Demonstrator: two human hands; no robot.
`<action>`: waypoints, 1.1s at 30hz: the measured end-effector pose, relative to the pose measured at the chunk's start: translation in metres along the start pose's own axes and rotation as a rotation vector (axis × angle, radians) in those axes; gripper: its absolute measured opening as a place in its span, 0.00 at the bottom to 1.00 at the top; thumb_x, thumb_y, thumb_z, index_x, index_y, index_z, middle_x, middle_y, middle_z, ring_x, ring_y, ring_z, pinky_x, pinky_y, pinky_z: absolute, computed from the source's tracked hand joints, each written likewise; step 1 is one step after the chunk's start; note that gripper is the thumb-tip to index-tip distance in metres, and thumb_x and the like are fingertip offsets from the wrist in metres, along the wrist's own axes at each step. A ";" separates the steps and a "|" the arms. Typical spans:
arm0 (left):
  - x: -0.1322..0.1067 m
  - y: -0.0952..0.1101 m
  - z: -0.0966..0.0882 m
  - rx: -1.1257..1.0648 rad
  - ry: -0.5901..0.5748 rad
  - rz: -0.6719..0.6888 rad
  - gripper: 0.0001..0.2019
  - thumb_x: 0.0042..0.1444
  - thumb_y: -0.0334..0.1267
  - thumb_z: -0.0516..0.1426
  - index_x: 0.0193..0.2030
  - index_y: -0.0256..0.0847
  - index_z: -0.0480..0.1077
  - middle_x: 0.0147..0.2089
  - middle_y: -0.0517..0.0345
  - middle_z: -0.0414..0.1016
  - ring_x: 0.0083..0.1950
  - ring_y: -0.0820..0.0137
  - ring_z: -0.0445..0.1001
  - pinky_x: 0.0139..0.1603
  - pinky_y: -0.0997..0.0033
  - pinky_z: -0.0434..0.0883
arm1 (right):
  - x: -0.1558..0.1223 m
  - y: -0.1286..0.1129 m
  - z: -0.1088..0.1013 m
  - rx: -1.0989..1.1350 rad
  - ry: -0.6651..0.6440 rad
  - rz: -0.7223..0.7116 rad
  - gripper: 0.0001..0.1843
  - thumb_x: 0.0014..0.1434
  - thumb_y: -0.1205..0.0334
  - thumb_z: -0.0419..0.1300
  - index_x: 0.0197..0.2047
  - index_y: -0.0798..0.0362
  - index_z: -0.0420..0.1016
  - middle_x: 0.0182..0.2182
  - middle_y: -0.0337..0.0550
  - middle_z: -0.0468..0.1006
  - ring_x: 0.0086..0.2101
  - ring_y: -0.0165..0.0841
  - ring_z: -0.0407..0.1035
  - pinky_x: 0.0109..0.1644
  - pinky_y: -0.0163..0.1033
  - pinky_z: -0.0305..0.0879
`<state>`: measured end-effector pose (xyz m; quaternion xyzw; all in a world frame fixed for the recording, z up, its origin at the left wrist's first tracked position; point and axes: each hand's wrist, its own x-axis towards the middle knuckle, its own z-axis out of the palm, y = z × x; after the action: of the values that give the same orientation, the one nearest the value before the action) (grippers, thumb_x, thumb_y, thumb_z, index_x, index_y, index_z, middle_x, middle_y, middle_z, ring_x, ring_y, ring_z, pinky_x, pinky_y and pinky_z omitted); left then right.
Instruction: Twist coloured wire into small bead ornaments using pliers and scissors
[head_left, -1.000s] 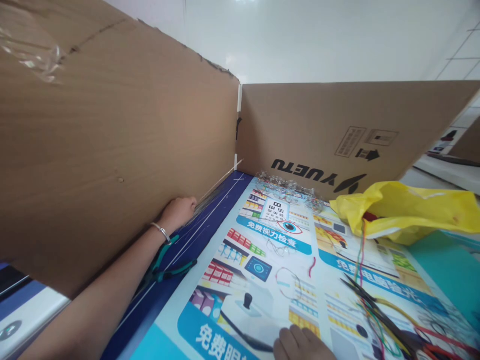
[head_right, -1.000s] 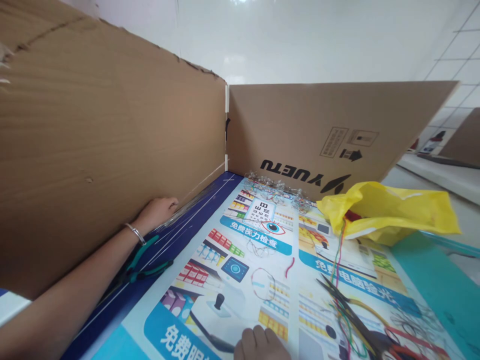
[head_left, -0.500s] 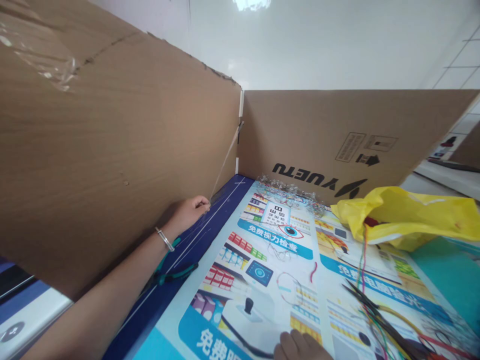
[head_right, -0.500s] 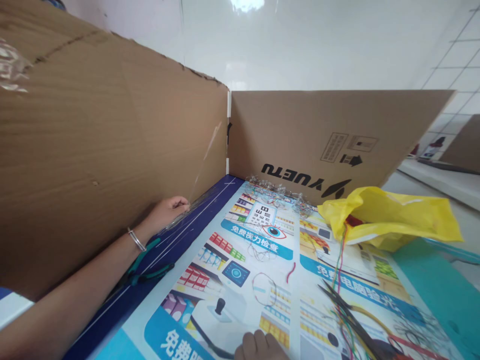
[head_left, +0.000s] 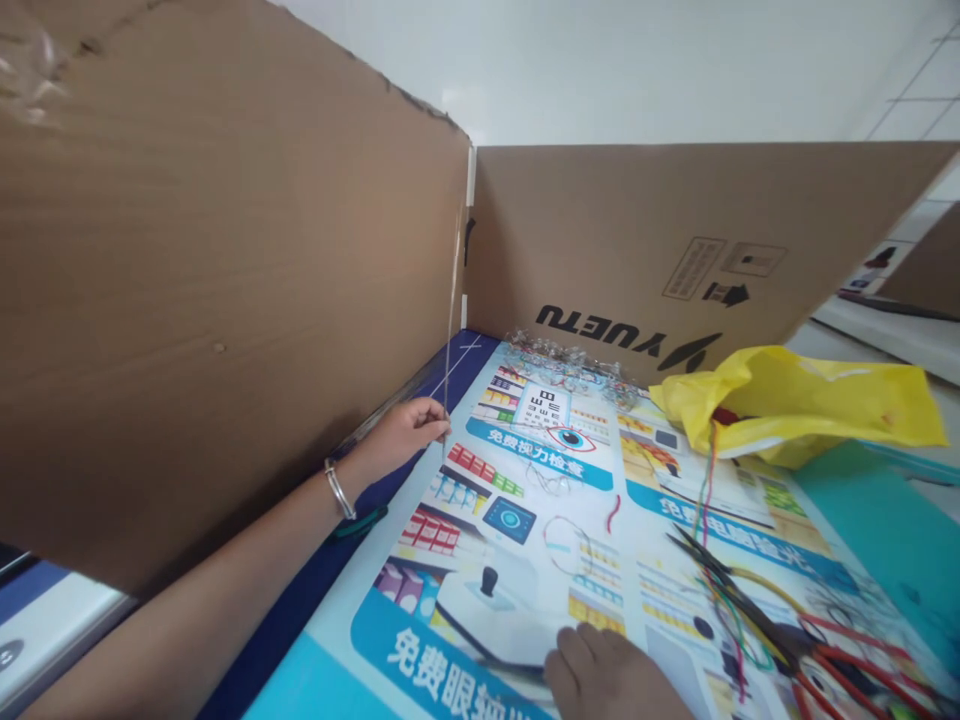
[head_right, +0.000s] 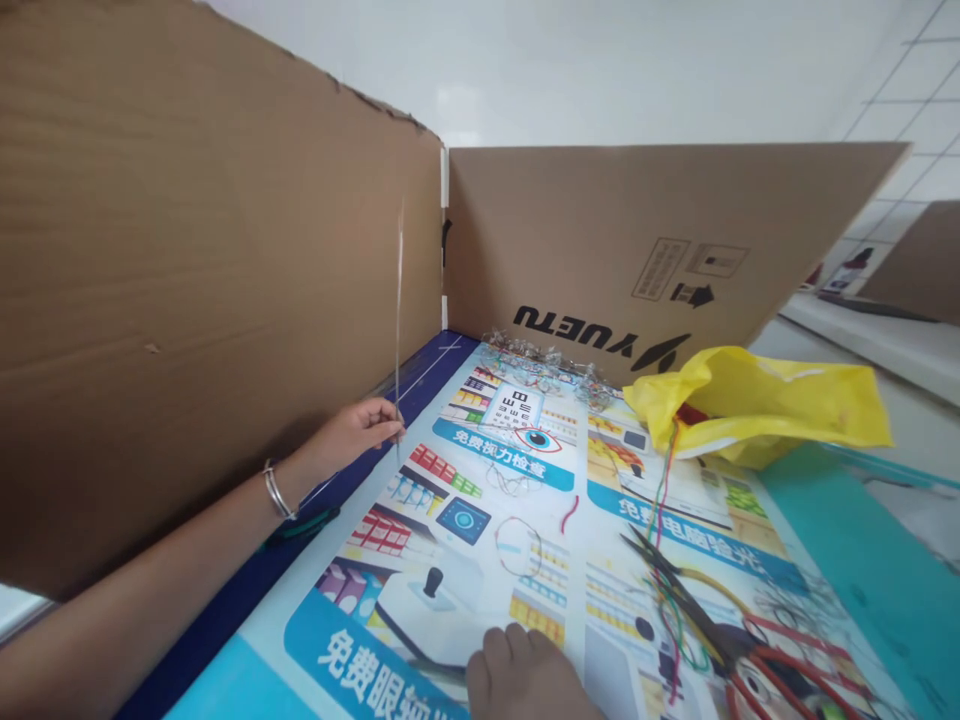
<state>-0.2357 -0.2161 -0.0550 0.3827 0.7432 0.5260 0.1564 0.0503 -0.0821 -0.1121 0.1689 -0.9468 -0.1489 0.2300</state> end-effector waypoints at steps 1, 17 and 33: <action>-0.002 -0.001 0.005 0.023 -0.030 0.002 0.06 0.53 0.38 0.52 0.34 0.39 0.66 0.29 0.63 0.71 0.30 0.74 0.69 0.30 0.76 0.65 | 0.001 0.001 -0.005 0.013 -0.030 0.010 0.09 0.50 0.74 0.51 0.28 0.51 0.54 0.19 0.35 0.66 0.18 0.30 0.60 0.24 0.38 0.44; -0.008 -0.004 0.013 0.251 -0.215 0.046 0.04 0.51 0.37 0.54 0.31 0.39 0.67 0.26 0.65 0.67 0.29 0.75 0.66 0.29 0.77 0.62 | 0.007 0.006 -0.030 0.278 -0.389 0.192 0.13 0.48 0.80 0.52 0.32 0.53 0.62 0.26 0.39 0.72 0.23 0.30 0.65 0.25 0.35 0.47; -0.010 0.002 0.008 0.220 -0.350 0.035 0.10 0.53 0.42 0.54 0.35 0.38 0.70 0.32 0.59 0.74 0.34 0.70 0.71 0.35 0.72 0.67 | 0.018 0.020 -0.040 0.661 -0.516 0.460 0.08 0.57 0.70 0.48 0.31 0.53 0.66 0.30 0.39 0.72 0.30 0.28 0.64 0.32 0.33 0.55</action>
<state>-0.2229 -0.2181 -0.0580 0.4960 0.7509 0.3699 0.2310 0.0494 -0.0791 -0.0634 -0.0236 -0.9824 0.1780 -0.0514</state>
